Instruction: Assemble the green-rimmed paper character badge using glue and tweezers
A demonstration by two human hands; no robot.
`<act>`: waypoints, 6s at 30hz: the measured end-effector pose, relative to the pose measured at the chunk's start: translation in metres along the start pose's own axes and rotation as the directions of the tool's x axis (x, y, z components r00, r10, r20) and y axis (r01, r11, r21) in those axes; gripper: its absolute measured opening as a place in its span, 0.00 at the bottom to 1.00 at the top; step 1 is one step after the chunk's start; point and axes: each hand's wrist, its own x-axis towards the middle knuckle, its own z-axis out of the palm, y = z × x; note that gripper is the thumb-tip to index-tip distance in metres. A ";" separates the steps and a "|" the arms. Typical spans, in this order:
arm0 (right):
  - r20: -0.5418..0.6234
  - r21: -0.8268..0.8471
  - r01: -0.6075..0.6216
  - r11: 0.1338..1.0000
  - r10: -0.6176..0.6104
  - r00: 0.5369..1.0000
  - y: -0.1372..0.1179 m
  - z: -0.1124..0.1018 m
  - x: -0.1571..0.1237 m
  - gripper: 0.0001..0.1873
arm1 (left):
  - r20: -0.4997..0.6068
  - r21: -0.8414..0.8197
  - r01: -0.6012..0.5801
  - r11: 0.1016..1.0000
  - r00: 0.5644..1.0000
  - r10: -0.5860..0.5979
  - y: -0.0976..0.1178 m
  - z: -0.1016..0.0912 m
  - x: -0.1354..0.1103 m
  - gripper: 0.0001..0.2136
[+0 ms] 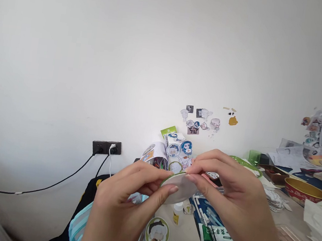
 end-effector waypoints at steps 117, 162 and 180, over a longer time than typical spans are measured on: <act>0.056 0.185 -0.263 0.947 0.257 0.965 0.010 0.006 0.002 0.07 | 0.015 0.021 0.023 1.000 1.000 -0.023 -0.005 0.001 0.004 0.05; -0.090 0.291 -0.262 0.920 0.299 0.950 0.017 0.014 0.005 0.05 | -0.068 0.079 -0.016 0.997 0.997 0.021 -0.015 0.004 0.005 0.10; 0.020 0.173 -0.236 0.956 0.236 0.972 0.009 0.016 0.000 0.10 | 0.016 0.389 -0.349 0.853 0.928 0.373 -0.010 -0.006 0.006 0.07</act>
